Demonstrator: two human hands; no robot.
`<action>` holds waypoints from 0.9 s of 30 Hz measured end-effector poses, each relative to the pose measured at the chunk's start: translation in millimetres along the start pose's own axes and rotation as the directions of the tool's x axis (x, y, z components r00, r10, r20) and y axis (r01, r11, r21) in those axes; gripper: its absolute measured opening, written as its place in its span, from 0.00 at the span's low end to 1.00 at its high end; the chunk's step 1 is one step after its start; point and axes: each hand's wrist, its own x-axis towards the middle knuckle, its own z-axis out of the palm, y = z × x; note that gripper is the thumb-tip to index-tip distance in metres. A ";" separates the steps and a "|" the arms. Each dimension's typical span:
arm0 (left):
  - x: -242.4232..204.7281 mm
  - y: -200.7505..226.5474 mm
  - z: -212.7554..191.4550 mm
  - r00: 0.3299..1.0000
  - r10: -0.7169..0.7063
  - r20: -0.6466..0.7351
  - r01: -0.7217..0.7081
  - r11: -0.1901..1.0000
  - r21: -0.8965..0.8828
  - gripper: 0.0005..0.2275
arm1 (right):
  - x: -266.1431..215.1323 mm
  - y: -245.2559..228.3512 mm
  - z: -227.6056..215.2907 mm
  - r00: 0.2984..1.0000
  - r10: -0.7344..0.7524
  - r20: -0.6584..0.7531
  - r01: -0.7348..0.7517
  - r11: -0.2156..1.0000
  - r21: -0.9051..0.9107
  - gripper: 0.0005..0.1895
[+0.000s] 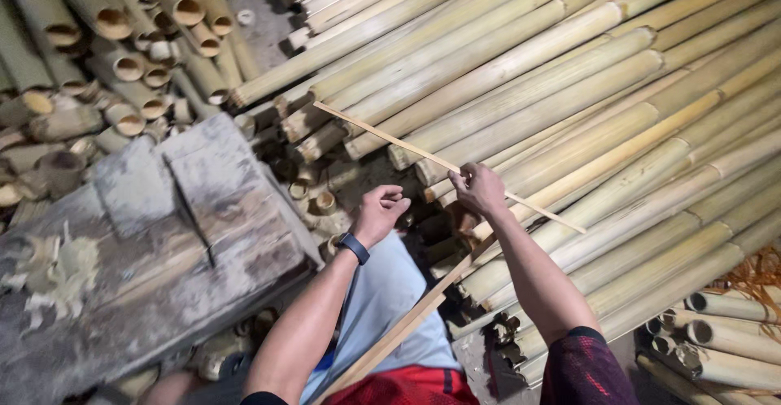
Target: The person sits on the floor and repeatedly cuts long bamboo poles into shorter segments using a table saw. They pick up a pole, feed it through the blade, and then place the cut pieces aside.
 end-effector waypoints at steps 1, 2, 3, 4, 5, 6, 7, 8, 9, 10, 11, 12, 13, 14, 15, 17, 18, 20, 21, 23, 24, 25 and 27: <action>15.8 -12.8 7.8 1.000 0.005 -0.013 -0.006 0.999 -0.031 0.16 | 5.2 7.1 3.7 1.000 0.019 -0.014 -0.019 1.000 0.009 0.22; 30.5 -21.2 16.6 0.995 -0.097 -0.013 0.096 0.993 -0.070 0.18 | 9.9 13.8 6.3 0.999 0.038 -0.029 -0.037 0.999 0.018 0.22; 44.3 -28.0 25.4 0.980 -0.200 -0.010 0.198 0.974 -0.109 0.19 | 13.4 18.0 7.5 0.998 0.041 -0.057 -0.039 0.999 0.036 0.22; 57.8 -35.0 33.7 0.954 -0.301 -0.003 0.297 0.944 -0.145 0.20 | 16.1 20.8 8.3 0.995 0.045 -0.085 -0.041 0.998 0.054 0.22; 68.3 -42.1 42.7 0.926 -0.376 0.029 0.374 0.908 -0.186 0.20 | 18.2 24.2 7.1 0.993 0.048 -0.111 -0.041 0.997 0.069 0.22; 76.2 -49.9 51.7 0.892 -0.447 0.065 0.449 0.865 -0.223 0.21 | 19.8 26.1 5.9 0.990 0.058 -0.130 -0.044 0.993 0.110 0.21; 82.6 -57.4 60.7 0.852 -0.513 0.105 0.522 0.813 -0.256 0.23 | 19.8 26.9 5.3 0.986 0.071 -0.150 -0.048 0.988 0.150 0.21; 87.4 -63.4 70.6 0.824 -0.559 0.092 0.562 0.787 -0.256 0.25 | 18.9 28.7 3.7 0.982 0.083 -0.169 -0.051 0.981 0.189 0.21; 91.7 -67.1 80.5 0.796 -0.601 0.077 0.598 0.759 -0.255 0.28 | 16.7 31.6 1.6 0.979 0.052 -0.197 -0.007 0.975 0.223 0.21; 97.0 -68.8 88.1 0.765 -0.642 0.061 0.633 0.731 -0.255 0.32 | 13.0 34.1 -0.4 0.974 0.022 -0.226 0.038 0.966 0.254 0.21; 103.5 -69.5 91.8 0.724 -0.689 -0.044 0.647 0.700 -0.301 0.34 | 11.0 35.4 -3.3 0.967 -0.010 -0.256 0.085 0.955 0.284 0.21; 109.5 -69.5 93.8 0.670 -0.728 -0.146 0.654 0.671 -0.350 0.37 | 9.9 37.5 -8.4 0.986 0.045 -0.163 0.005 0.957 0.292 0.21; 114.5 -69.1 94.6 0.601 -0.761 -0.244 0.653 0.643 -0.400 0.40 | 7.8 40.3 -16.0 0.993 0.099 -0.067 -0.076 0.953 0.293 0.21; 122.0 -68.3 92.4 0.575 -0.775 -0.262 0.634 0.624 -0.456 0.40 | 4.5 41.7 -25.5 0.988 0.153 0.030 -0.155 0.946 0.286 0.21; 129.9 -69.3 85.3 0.546 -0.790 -0.279 0.613 0.604 -0.509 0.41 | -1.4 43.6 -35.0 0.991 0.133 0.017 -0.133 0.953 0.273 0.21; 140.6 -77.5 71.4 0.547 -0.796 -0.259 0.575 0.582 -0.574 0.39 | -13.8 48.6 -55.4 0.996 0.092 -0.009 -0.087 0.966 0.245 0.21; 147.5 -81.9 65.3 0.577 -0.785 -0.224 0.562 0.581 -0.589 0.37 | -19.6 49.4 -62.7 0.994 0.103 -0.022 -0.094 0.959 0.266 0.21; 161.4 -91.2 55.9 0.639 -0.749 -0.175 0.552 0.605 -0.574 0.34 | -30.0 50.9 -72.5 0.991 0.126 -0.051 -0.104 0.945 0.310 0.21; 165.7 -96.3 52.6 0.667 -0.728 -0.159 0.554 0.627 -0.547 0.33 | -34.2 52.7 -75.3 0.989 0.143 -0.044 -0.121 0.938 0.325 0.21; 171.5 -107.0 39.4 0.650 -0.736 -0.191 0.565 0.635 -0.526 0.32 | -41.5 57.4 -78.1 0.984 0.174 -0.029 -0.153 0.922 0.355 0.20; 176.1 -110.9 29.0 0.603 -0.761 -0.237 0.574 0.621 -0.533 0.32 | -45.4 59.5 -77.7 0.981 0.190 -0.025 -0.169 0.918 0.360 0.20; 179.5 -114.4 19.2 0.551 -0.784 -0.284 0.582 0.606 -0.543 0.32 | -49.8 61.7 -76.8 0.979 0.204 -0.019 -0.183 0.913 0.364 0.20; 184.7 -121.3 2.5 0.554 -0.797 -0.242 0.595 0.582 -0.555 0.32 | -58.4 66.2 -74.2 0.976 0.218 0.003 -0.204 0.906 0.370 0.19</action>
